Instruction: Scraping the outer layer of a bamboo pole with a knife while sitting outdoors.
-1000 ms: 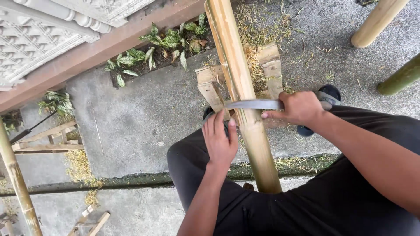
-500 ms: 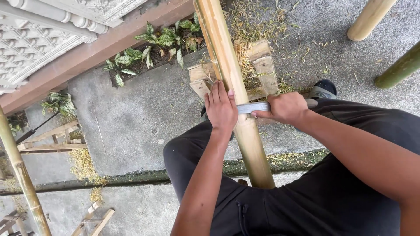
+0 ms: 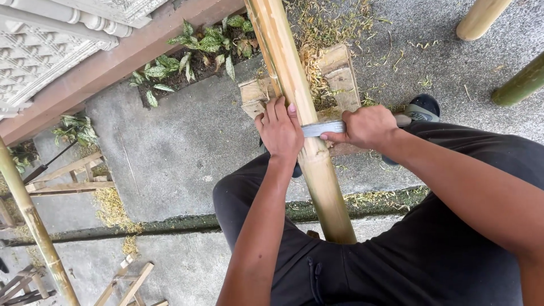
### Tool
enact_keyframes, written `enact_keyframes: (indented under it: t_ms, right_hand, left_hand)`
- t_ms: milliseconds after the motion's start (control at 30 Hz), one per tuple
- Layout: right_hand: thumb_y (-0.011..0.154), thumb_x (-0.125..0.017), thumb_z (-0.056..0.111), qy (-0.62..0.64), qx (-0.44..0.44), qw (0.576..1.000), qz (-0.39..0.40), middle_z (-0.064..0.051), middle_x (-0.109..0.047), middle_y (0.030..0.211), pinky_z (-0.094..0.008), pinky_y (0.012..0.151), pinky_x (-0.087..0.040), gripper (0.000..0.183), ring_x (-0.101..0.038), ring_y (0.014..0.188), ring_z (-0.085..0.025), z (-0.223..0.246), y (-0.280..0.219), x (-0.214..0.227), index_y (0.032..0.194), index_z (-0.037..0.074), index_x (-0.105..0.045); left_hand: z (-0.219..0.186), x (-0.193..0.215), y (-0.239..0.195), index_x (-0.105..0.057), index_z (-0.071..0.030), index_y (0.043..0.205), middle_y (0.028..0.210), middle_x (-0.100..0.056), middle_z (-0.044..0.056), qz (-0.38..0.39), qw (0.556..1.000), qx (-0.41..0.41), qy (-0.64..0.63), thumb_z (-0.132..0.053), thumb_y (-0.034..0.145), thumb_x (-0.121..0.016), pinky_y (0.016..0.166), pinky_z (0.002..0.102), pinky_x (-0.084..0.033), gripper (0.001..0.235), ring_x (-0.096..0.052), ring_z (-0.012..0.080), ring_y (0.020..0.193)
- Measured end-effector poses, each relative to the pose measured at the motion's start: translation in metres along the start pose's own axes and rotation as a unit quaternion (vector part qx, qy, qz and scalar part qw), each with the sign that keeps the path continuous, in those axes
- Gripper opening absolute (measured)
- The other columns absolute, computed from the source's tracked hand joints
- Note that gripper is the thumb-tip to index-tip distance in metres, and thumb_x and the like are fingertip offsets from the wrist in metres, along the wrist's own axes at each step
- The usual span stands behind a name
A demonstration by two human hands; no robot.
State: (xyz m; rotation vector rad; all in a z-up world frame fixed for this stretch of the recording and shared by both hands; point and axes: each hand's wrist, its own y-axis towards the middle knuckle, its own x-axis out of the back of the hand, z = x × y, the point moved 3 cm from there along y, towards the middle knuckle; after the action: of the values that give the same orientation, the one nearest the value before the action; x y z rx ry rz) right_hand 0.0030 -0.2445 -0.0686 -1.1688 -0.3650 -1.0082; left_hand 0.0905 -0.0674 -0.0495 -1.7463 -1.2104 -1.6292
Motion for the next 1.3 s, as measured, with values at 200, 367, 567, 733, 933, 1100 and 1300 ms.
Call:
enact_keyframes:
  t_ms: [200, 367, 567, 733, 933, 1100, 1300]
  right_hand:
    - [0.084, -0.037, 0.089, 0.005, -0.003, 1.0, -0.016, -0.014, -0.074, 0.074, -0.046, 0.07, -0.06, 0.088, -0.076, 0.073, -0.029, -0.002, 0.006, 0.004, 0.095, 0.009, -0.071]
    - [0.085, -0.038, 0.089, 0.011, 0.0, 0.999, -0.03, -0.016, -0.075, 0.077, -0.047, 0.072, -0.06, 0.088, -0.076, 0.076, -0.031, 0.001, 0.007, 0.015, 0.096, 0.009, -0.071]
    - [0.086, -0.038, 0.089, 0.013, 0.001, 0.999, -0.039, -0.016, -0.075, 0.079, -0.047, 0.075, -0.059, 0.087, -0.076, 0.078, -0.032, -0.004, 0.019, 0.016, 0.097, 0.009, -0.072]
    - [0.085, -0.036, 0.09, 0.018, -0.011, 0.999, -0.039, -0.015, -0.075, 0.079, -0.047, 0.076, -0.059, 0.089, -0.076, 0.08, -0.032, 0.003, 0.022, 0.038, 0.09, 0.01, -0.076]
    - [0.086, -0.032, 0.093, 0.011, -0.029, 0.999, -0.008, -0.014, -0.075, 0.078, -0.046, 0.076, -0.06, 0.094, -0.076, 0.078, -0.028, 0.004, 0.032, 0.04, 0.088, 0.009, -0.076]
    - [0.086, -0.03, 0.093, 0.011, -0.036, 0.999, -0.003, -0.013, -0.074, 0.077, -0.045, 0.077, -0.06, 0.094, -0.076, 0.078, -0.027, 0.004, 0.037, 0.048, 0.087, 0.011, -0.077]
    - [0.085, -0.03, 0.093, 0.005, -0.037, 0.999, 0.007, -0.013, -0.074, 0.077, -0.045, 0.079, -0.059, 0.093, -0.076, 0.079, -0.027, 0.003, 0.037, 0.048, 0.088, 0.012, -0.077]
  left_hand:
    - [0.004, -0.004, 0.013, -0.059, -0.009, 0.118, 0.123, -0.065, 0.009, 0.011, 1.0, 0.017, 0.016, -0.029, 0.109, -0.044, 0.105, 0.049, -0.033, 0.026, -0.061, 0.0274, 0.113]
    - [0.007, -0.007, 0.018, -0.059, -0.011, 0.113, 0.119, -0.065, 0.007, -0.016, 1.0, 0.005, 0.022, -0.029, 0.11, -0.044, 0.102, 0.047, -0.034, 0.024, -0.062, 0.027, 0.109]
    - [0.01, -0.011, 0.038, -0.053, -0.001, 0.146, 0.116, -0.064, 0.011, 0.0, 0.999, -0.003, 0.054, -0.028, 0.11, -0.04, 0.1, 0.047, -0.033, 0.048, -0.059, 0.0251, 0.105]
    - [0.013, -0.009, 0.056, -0.056, -0.004, 0.141, 0.127, -0.061, 0.01, 0.042, 0.997, 0.01, 0.066, -0.033, 0.108, -0.037, 0.1, 0.046, -0.033, 0.048, -0.055, 0.0252, 0.115]
    - [0.032, -0.031, 0.07, -0.056, -0.011, 0.127, 0.152, -0.053, 0.012, 0.023, 0.998, -0.009, 0.063, -0.033, 0.113, -0.03, 0.108, 0.047, -0.034, 0.037, -0.058, 0.0229, 0.125]
    - [0.027, -0.024, 0.079, -0.053, -0.009, 0.138, 0.151, -0.054, 0.011, 0.038, 0.999, -0.011, 0.037, -0.034, 0.113, -0.028, 0.109, 0.045, -0.035, 0.043, -0.063, 0.024, 0.122]
    - [0.026, -0.024, 0.075, -0.052, -0.004, 0.146, 0.15, -0.052, 0.011, 0.03, 0.998, -0.015, 0.045, -0.034, 0.112, -0.029, 0.108, 0.044, -0.035, 0.051, -0.065, 0.0252, 0.118]
